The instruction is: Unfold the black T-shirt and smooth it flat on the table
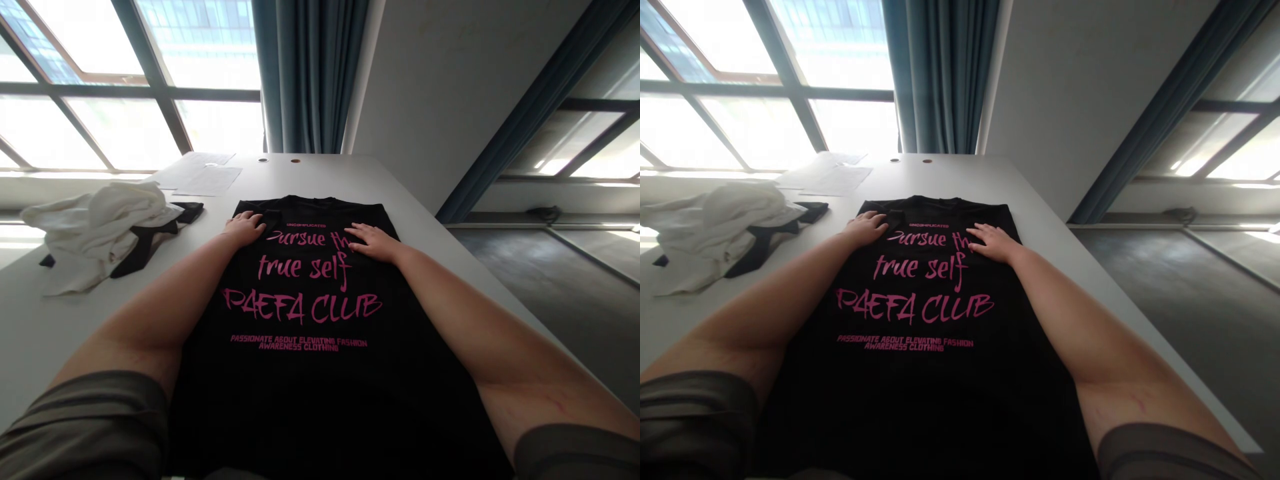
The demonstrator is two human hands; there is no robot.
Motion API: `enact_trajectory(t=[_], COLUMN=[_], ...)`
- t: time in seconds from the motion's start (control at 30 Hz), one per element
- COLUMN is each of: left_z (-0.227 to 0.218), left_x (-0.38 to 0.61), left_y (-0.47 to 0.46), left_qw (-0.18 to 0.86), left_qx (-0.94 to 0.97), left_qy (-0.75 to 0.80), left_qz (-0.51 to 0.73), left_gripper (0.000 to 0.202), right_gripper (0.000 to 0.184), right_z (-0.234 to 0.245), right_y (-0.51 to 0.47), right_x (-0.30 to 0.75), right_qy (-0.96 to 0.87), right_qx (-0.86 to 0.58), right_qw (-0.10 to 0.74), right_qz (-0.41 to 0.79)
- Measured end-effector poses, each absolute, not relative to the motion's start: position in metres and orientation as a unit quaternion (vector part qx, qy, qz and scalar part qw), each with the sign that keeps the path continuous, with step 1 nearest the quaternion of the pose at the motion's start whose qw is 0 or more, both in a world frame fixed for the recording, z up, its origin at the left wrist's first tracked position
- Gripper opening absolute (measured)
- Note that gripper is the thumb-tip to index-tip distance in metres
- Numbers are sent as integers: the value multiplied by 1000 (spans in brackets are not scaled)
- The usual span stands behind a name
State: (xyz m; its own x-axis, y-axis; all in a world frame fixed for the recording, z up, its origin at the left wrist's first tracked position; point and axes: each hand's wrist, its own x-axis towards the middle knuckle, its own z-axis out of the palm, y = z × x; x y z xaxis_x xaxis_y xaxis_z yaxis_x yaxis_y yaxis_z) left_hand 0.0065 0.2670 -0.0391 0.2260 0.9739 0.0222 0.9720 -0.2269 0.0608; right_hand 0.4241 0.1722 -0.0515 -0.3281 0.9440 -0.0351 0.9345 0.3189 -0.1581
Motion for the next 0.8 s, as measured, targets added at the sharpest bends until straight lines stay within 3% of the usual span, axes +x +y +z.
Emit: enact_trajectory(t=[0.8], left_z=[-39], left_x=[7], left_y=[267], left_qw=[20], left_qx=[781], left_qy=[623], left_qz=[29], left_gripper=[69], right_gripper=[73], right_z=[-54], right_y=[176], right_x=[426], right_qy=[-817], right_qx=[-573], right_qw=[28], right_qz=[65])
